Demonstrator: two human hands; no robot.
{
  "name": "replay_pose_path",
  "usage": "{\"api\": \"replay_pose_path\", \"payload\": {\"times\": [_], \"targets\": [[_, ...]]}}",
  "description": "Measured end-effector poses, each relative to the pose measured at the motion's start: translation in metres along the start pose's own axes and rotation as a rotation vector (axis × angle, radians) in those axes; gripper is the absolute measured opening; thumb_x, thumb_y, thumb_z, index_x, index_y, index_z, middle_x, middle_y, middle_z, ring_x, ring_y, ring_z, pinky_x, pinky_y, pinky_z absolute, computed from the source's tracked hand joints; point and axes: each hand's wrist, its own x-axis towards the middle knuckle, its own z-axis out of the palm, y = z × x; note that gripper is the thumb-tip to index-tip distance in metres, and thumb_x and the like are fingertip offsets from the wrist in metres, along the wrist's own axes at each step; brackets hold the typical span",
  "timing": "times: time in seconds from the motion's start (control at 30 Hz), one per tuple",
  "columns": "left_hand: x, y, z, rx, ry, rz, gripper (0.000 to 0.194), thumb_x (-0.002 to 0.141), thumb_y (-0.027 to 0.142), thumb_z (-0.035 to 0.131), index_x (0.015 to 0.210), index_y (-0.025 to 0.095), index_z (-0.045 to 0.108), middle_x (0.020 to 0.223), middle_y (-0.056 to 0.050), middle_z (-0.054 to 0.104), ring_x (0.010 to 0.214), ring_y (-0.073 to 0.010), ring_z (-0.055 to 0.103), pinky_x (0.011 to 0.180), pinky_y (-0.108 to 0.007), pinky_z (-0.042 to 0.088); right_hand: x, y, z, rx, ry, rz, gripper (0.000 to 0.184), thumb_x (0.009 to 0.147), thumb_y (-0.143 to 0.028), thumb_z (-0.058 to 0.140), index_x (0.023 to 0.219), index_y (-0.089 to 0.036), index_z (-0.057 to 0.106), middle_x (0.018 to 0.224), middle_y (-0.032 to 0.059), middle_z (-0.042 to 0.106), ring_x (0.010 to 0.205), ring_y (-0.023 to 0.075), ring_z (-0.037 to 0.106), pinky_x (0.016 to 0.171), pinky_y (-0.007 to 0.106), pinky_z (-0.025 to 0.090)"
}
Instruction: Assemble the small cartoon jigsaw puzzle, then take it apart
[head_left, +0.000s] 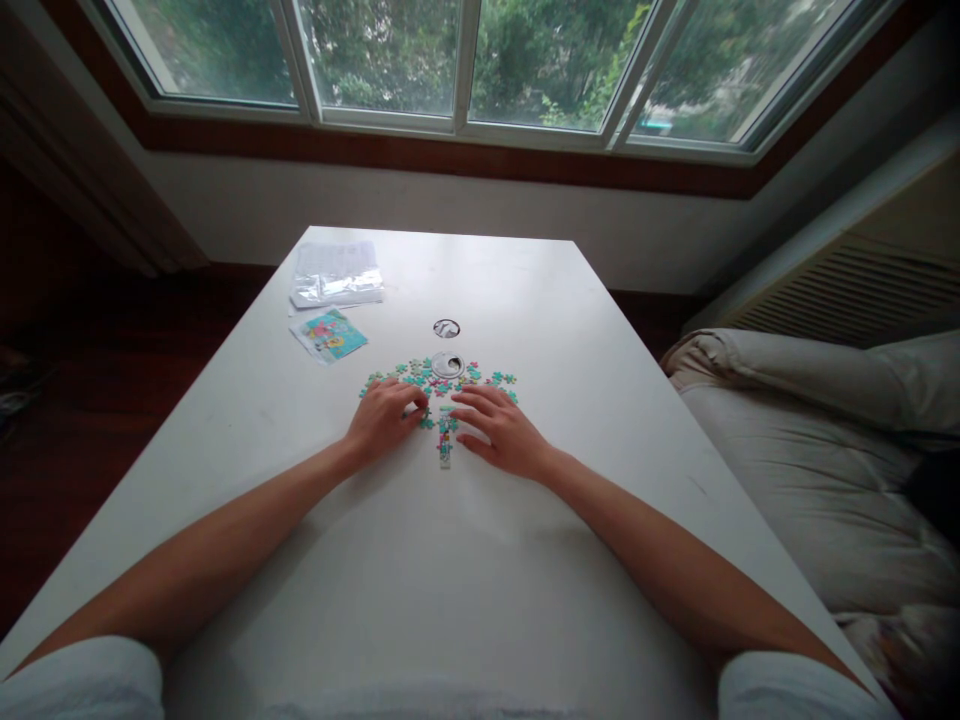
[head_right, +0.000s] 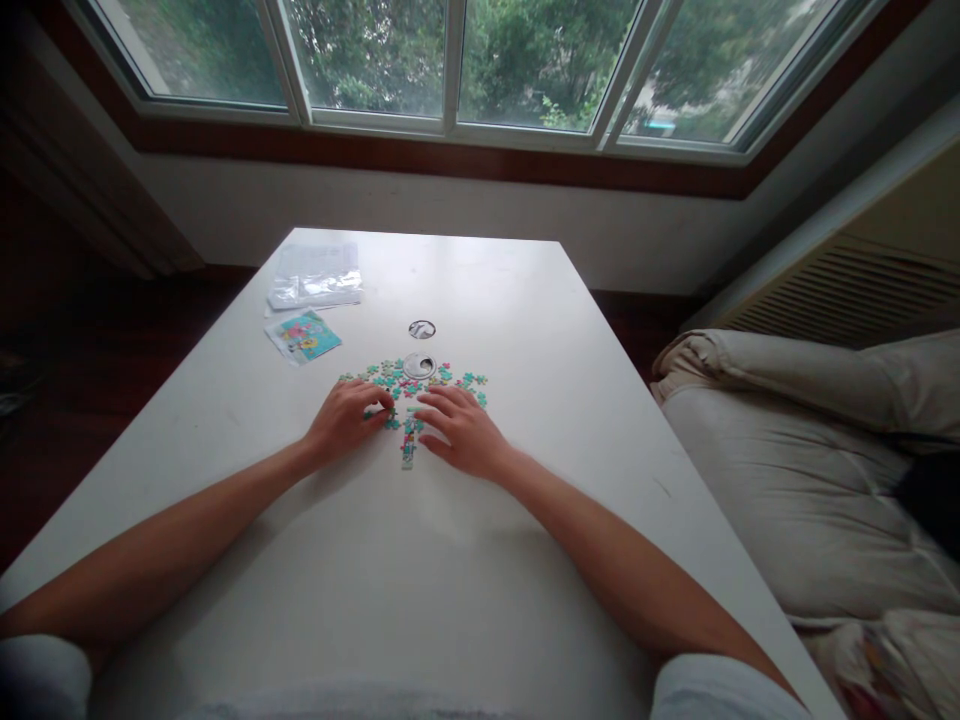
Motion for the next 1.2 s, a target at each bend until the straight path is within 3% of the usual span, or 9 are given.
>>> {"api": "replay_pose_path", "payload": {"times": [0.23, 0.57, 1.2], "targets": [[0.0035, -0.0007, 0.0034, -0.224, 0.015, -0.071, 0.01, 0.089, 0.028, 0.062, 0.095, 0.024, 0.07, 0.085, 0.0, 0.074, 0.078, -0.0171, 0.066, 0.077, -0.031, 0.05, 0.0015, -0.0004, 0.0038, 0.018, -0.052, -0.061, 0.032, 0.101, -0.04, 0.053, 0.126, -0.028, 0.067, 0.138, 0.0052, 0.065, 0.138, 0.0276, 0.05, 0.117, 0.053, 0.037], [0.0037, 0.0046, 0.0041, -0.136, -0.015, -0.087, 0.008, 0.087, 0.026, 0.064, 0.089, 0.024, 0.072, 0.076, 0.002, 0.07, 0.076, -0.0164, 0.062, 0.079, -0.031, 0.044, 0.0025, -0.0024, 0.0068, 0.017, -0.031, -0.108, 0.031, 0.1, -0.037, 0.055, 0.126, -0.023, 0.067, 0.136, 0.008, 0.066, 0.136, 0.0284, 0.052, 0.114, 0.051, 0.04], [0.0024, 0.0065, 0.0089, -0.06, 0.008, 0.009, 0.011, 0.091, 0.021, 0.063, 0.095, 0.025, 0.072, 0.086, 0.0, 0.072, 0.082, -0.0174, 0.062, 0.081, -0.033, 0.04, 0.0031, -0.0016, 0.0087, 0.03, -0.009, -0.117, 0.03, 0.099, -0.035, 0.059, 0.126, -0.024, 0.067, 0.134, 0.0079, 0.067, 0.134, 0.0283, 0.053, 0.112, 0.05, 0.044]]}}
